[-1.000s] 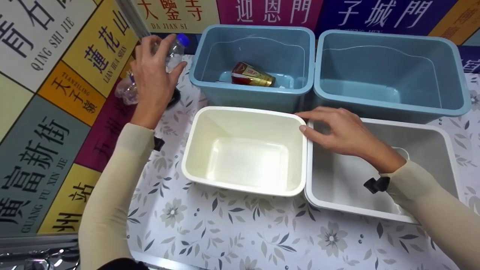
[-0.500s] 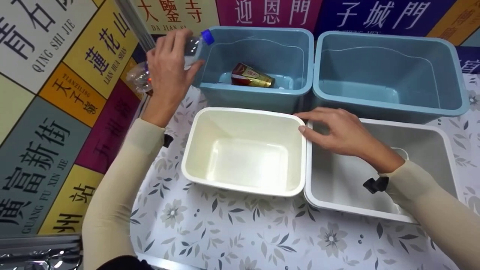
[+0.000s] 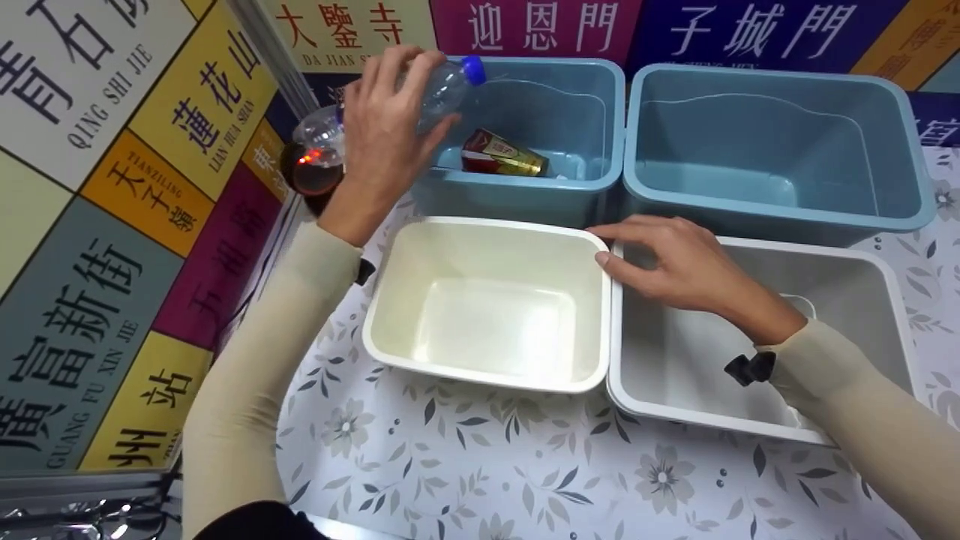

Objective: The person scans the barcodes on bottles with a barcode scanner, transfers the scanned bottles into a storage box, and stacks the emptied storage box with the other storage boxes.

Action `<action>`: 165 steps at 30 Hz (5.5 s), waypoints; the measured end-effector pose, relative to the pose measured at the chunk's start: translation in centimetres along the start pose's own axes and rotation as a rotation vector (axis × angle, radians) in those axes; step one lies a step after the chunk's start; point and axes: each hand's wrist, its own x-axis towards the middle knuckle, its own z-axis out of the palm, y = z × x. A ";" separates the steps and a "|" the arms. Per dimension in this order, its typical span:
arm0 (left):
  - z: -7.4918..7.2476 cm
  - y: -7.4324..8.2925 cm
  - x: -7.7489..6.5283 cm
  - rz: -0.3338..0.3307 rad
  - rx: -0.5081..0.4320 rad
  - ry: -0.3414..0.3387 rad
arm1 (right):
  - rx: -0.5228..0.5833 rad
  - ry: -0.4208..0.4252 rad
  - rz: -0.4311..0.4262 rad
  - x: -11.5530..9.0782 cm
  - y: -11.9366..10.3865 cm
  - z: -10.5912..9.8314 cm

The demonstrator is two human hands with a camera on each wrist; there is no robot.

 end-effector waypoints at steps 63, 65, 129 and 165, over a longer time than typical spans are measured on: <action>7.3 20.7 6.9 0.429 0.074 -0.226 | -0.008 -0.019 0.011 0.2 0.1 -0.2; 7.3 21.3 7.1 0.438 0.075 -0.240 | -0.007 -0.018 0.009 0.1 0.1 -0.2; 9.1 30.1 8.5 0.571 0.026 -0.403 | 0.056 0.023 -0.015 -0.5 0.6 -0.4; 7.1 27.5 7.0 0.556 0.023 -0.433 | -0.005 0.009 -0.073 -0.3 0.6 -0.4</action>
